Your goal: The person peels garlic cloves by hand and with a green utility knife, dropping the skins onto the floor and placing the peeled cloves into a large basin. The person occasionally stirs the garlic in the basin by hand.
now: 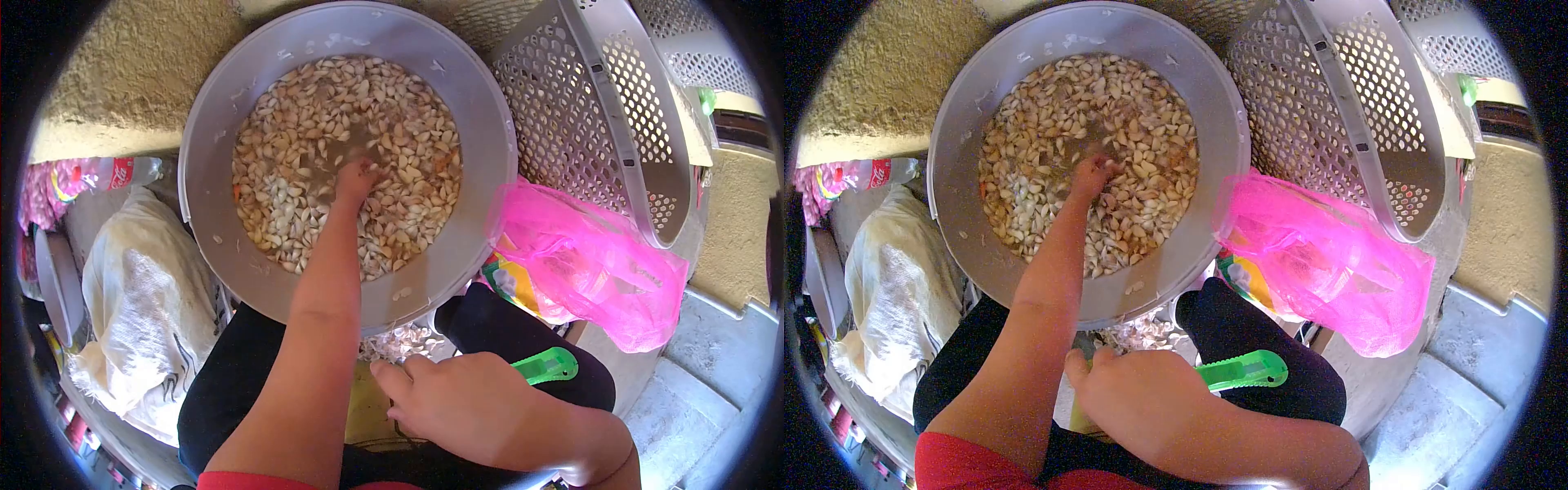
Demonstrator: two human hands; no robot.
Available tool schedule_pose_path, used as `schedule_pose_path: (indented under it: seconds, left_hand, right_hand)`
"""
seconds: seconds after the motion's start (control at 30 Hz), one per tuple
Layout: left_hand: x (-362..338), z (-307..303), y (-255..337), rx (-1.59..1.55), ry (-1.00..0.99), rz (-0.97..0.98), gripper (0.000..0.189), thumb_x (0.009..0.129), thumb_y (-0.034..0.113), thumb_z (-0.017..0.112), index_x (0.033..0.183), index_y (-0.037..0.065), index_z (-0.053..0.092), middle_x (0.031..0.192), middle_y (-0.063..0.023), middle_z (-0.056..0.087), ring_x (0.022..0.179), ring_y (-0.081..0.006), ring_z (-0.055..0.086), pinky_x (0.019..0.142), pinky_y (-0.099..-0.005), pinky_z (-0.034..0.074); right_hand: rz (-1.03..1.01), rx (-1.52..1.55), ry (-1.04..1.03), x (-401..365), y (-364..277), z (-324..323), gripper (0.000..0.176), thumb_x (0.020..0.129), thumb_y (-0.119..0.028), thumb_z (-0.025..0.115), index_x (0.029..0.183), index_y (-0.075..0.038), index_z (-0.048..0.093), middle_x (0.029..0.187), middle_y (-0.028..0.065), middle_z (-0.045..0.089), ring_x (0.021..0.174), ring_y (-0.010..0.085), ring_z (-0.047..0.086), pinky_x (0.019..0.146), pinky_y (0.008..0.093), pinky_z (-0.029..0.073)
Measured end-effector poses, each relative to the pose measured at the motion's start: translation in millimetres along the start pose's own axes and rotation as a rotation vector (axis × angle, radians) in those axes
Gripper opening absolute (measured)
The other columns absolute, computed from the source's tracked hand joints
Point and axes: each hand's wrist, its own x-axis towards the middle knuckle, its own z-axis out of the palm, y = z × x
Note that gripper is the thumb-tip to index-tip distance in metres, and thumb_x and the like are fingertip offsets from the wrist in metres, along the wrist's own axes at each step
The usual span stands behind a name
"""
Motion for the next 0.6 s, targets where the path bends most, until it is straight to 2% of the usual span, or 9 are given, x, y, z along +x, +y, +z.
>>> schedule_pose_path:
  seconds: [0.07,0.17,0.27,0.37,0.47,0.57,0.6]
  left_hand:
    - [-2.5,-1.2,0.0,-0.060,0.027,-0.038,0.029,0.071,0.020,0.064,0.095,0.005,0.058,0.074,-0.0090,0.057,0.063,-0.0193,0.055,0.058,-0.0321,0.044]
    - [5.4,-14.2,15.4,-0.763,0.009,-0.487,0.027,0.078,0.031,0.057,0.086,0.005,0.055,0.068,-0.0063,0.055,0.059,-0.0159,0.053,0.049,-0.0303,0.040]
    - [14.8,-22.0,28.3,-1.090,0.162,-0.585,0.016,0.081,0.021,0.052,0.089,0.008,0.058,0.069,-0.0023,0.056,0.053,-0.0099,0.049,0.043,-0.0235,0.035]
    - [11.9,-24.7,45.2,-0.968,-0.021,-0.416,0.016,0.081,0.018,0.053,0.091,0.007,0.059,0.071,-0.0023,0.056,0.056,-0.0114,0.051,0.045,-0.0249,0.038]
    - [11.9,-8.3,56.9,-0.648,-0.143,-0.150,0.020,0.077,0.014,0.055,0.095,0.006,0.058,0.078,-0.0019,0.057,0.059,-0.0131,0.052,0.051,-0.0262,0.043]
    - [26.0,18.0,35.6,-0.217,-0.125,0.188,0.033,0.071,0.010,0.058,0.103,0.010,0.058,0.087,-0.0053,0.059,0.070,-0.0206,0.058,0.064,-0.0318,0.047]
    - [24.8,18.0,37.8,-0.057,-0.115,0.226,0.034,0.070,0.009,0.058,0.104,0.011,0.058,0.089,-0.0071,0.059,0.074,-0.0232,0.058,0.068,-0.0330,0.047]
  right_hand:
    - [0.021,-0.019,-0.025,0.3,-1.1,-3.7,0.038,0.082,-0.027,0.049,0.108,-0.001,0.042,0.078,0.0136,0.056,0.062,0.0291,0.059,0.050,0.0374,0.049]
    - [0.001,0.031,-0.020,-1.2,0.3,-2.3,0.038,0.082,-0.026,0.050,0.108,-0.001,0.042,0.080,0.0138,0.055,0.065,0.0287,0.060,0.052,0.0372,0.049]
    - [0.006,0.015,-0.024,-0.8,-0.6,-3.3,0.038,0.081,-0.026,0.050,0.108,0.000,0.042,0.080,0.0137,0.055,0.066,0.0282,0.060,0.052,0.0367,0.049]
    - [0.007,0.013,-0.018,-0.6,-1.1,-3.8,0.037,0.082,-0.026,0.050,0.107,0.000,0.042,0.080,0.0138,0.055,0.065,0.0279,0.060,0.052,0.0367,0.049]
    - [-0.005,0.008,-0.003,0.1,-0.9,-3.3,0.037,0.082,-0.026,0.050,0.106,0.000,0.043,0.079,0.0133,0.055,0.064,0.0275,0.060,0.050,0.0361,0.049]
    - [0.007,0.022,-0.005,-0.9,-8.6,-16.1,0.036,0.082,-0.026,0.050,0.106,0.000,0.043,0.078,0.0126,0.056,0.063,0.0268,0.060,0.049,0.0355,0.049]
    - [0.001,0.017,0.007,-0.5,-6.4,-11.7,0.036,0.082,-0.026,0.050,0.106,0.000,0.043,0.078,0.0125,0.056,0.063,0.0265,0.060,0.049,0.0355,0.049]
